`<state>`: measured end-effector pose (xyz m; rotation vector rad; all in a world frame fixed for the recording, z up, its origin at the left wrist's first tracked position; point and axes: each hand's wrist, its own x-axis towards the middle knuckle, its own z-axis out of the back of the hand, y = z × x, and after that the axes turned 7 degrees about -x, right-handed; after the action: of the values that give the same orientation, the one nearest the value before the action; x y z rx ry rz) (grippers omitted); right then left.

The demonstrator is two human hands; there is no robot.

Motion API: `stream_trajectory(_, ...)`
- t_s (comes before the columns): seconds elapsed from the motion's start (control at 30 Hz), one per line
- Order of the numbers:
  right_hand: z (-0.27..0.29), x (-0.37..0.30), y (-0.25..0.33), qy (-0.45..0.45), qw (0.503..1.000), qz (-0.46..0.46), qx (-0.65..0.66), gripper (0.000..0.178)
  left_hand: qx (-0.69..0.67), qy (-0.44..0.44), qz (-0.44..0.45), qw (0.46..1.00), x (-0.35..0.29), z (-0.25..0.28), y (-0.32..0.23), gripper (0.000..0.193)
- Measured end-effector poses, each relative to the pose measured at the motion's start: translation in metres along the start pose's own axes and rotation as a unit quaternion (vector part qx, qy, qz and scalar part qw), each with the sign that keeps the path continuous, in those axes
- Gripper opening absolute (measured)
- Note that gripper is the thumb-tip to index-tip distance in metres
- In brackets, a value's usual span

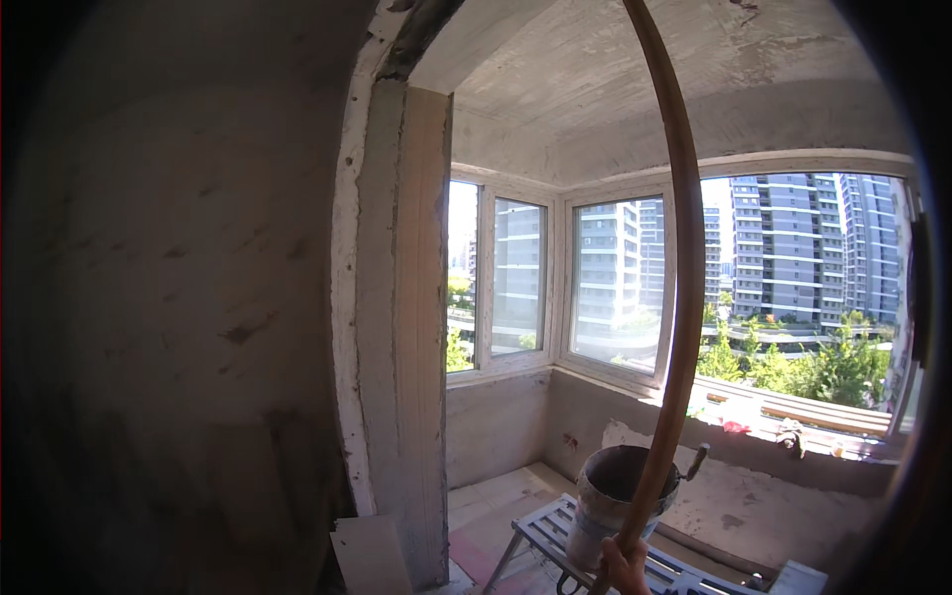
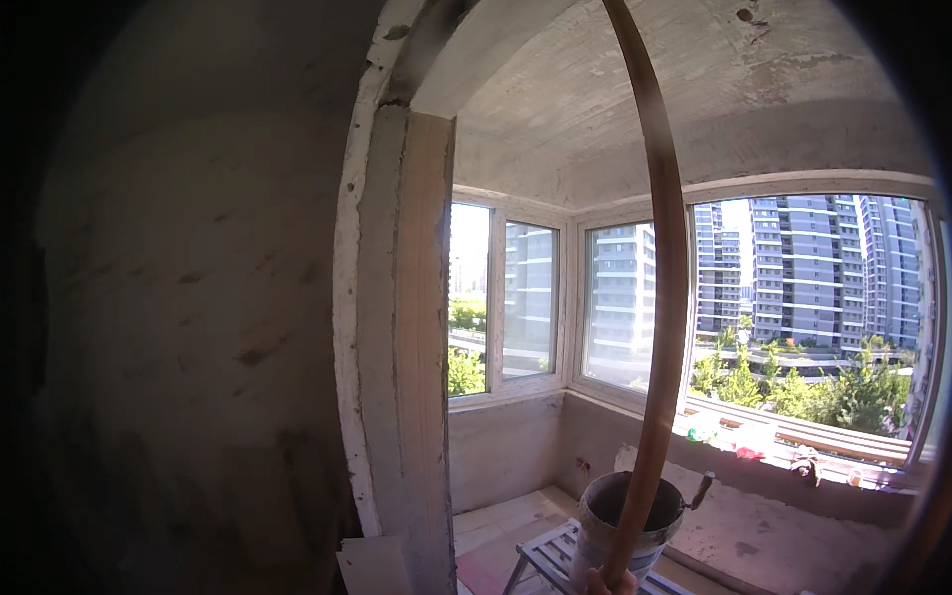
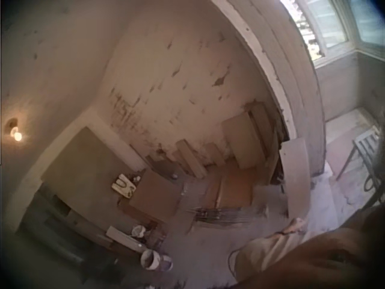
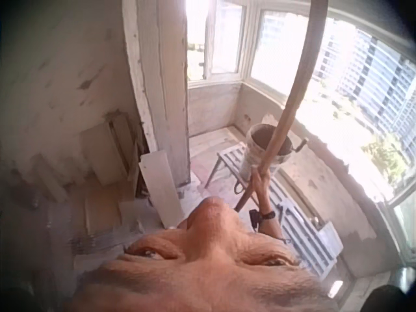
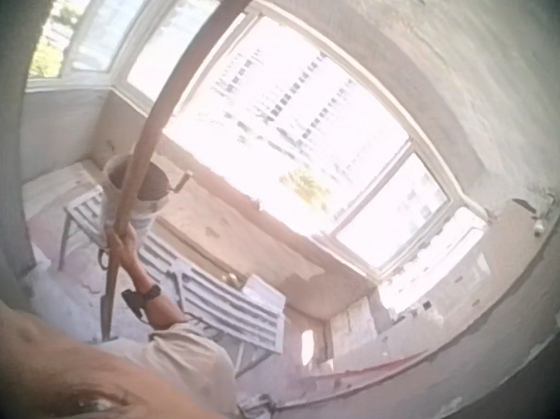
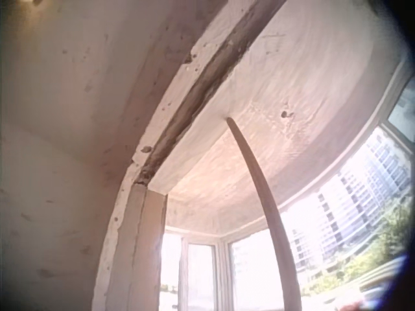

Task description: Checking wall alignment using a wooden board and hammer, then scraping debris from the floor with a shovel.

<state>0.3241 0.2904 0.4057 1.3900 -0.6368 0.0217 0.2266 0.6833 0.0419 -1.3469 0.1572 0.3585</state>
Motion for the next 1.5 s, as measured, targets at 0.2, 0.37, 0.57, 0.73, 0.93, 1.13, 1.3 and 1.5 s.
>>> stream_trajectory(0.2,0.035,-0.039,0.005,-0.055,0.997,0.036,-0.044,0.02,0.004,0.054,-0.001,0.999,0.022,-0.015,-0.031,0.015)
stream_trajectory(0.37,0.05,-0.048,0.0,-0.092,0.995,0.002,-0.045,0.019,0.013,0.094,0.002,0.996,0.041,-0.03,-0.047,0.015)
stream_trajectory(0.57,0.044,-0.05,-0.003,-0.106,0.994,0.017,-0.038,0.023,0.008,0.12,0.001,0.993,0.054,-0.042,-0.051,0.016)
stream_trajectory(0.73,0.044,-0.032,-0.061,-0.125,0.984,0.013,-0.127,0.027,-0.003,0.124,0.007,0.992,0.056,-0.047,-0.046,0.016)
stream_trajectory(0.93,0.019,-0.031,-0.025,-0.096,0.993,-0.01,-0.067,0.03,-0.019,0.123,0.017,0.992,0.055,-0.051,-0.039,0.017)
stream_trajectory(1.13,0.008,-0.035,-0.011,-0.081,0.996,-0.027,-0.035,0.033,-0.025,0.123,0.023,0.992,0.049,-0.053,-0.035,0.017)
stream_trajectory(1.3,0.004,-0.05,0.004,-0.079,0.996,-0.05,0.001,0.035,-0.03,0.124,0.037,0.991,0.035,-0.051,-0.022,0.018)
stream_trajectory(1.5,0.018,-0.052,0.032,-0.062,0.993,-0.076,-0.061,0.023,-0.037,0.12,0.093,0.988,-0.005,-0.033,0.022,0.018)
